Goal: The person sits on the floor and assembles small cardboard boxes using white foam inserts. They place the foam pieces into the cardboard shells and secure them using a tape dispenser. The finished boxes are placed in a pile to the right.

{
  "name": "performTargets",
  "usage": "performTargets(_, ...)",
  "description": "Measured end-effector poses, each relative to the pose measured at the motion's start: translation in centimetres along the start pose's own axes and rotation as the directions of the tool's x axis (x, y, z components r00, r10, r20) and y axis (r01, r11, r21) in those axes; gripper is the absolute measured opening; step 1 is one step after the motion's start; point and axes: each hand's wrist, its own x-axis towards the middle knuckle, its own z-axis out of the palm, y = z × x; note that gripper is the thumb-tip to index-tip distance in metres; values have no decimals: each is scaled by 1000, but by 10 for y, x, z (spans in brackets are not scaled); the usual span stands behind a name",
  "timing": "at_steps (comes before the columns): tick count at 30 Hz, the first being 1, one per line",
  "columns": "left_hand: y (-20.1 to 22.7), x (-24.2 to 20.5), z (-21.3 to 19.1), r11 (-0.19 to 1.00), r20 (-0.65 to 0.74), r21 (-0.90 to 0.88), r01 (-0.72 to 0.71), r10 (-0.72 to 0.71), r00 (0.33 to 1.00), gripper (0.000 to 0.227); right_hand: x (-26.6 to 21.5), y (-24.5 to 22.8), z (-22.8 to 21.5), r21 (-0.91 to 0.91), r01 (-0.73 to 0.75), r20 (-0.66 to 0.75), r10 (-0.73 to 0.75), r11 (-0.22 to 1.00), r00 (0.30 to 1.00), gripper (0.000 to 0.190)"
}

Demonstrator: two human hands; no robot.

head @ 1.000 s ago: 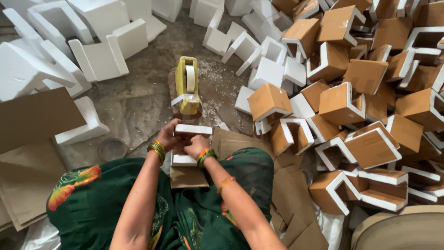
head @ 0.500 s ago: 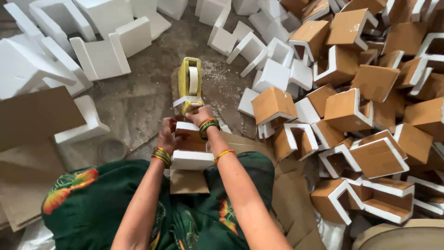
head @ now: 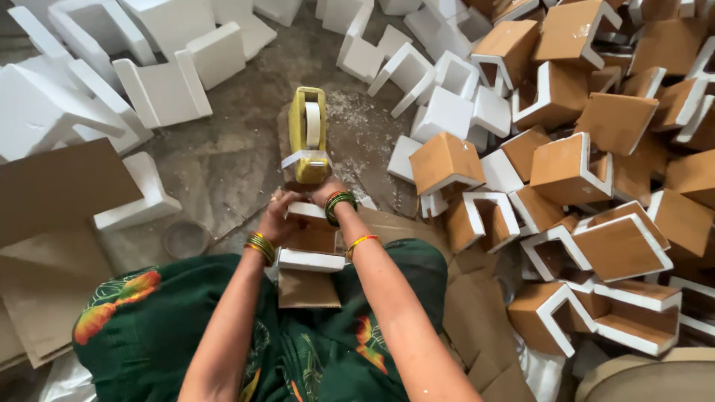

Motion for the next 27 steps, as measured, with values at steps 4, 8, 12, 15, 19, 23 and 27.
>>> performTargets(4,-43,2,8,939,182,-7,343,-336,924,67,-40,-6,-12,310,113,-83,-91,944,992,72)
performTargets(8,-82,-12,25,951,182,285,118,-174,968,65,-87,-14,-21,91,502,-61,-499,860,865,67)
performTargets(12,-83,-31,23,836,218,272,477,-536,816,79,-111,-5,-41,-193,357,-34,-370,914,928,71)
performTargets(15,-61,-22,8,345,475,-121,931,-803,359,81,-133,22,-47,-67,205,-179,-214,977,960,69)
performTargets(19,-4,-3,-8,36,452,-526,850,-835,315,79,-138,48,-43,176,37,-449,46,984,892,58)
performTargets(23,68,-11,12,702,187,-412,581,-559,808,82,-116,59,-4,335,-177,-506,335,926,795,63)
performTargets(27,109,-23,6,908,-125,398,129,-86,988,68,-105,83,42,495,-123,-313,308,860,898,61)
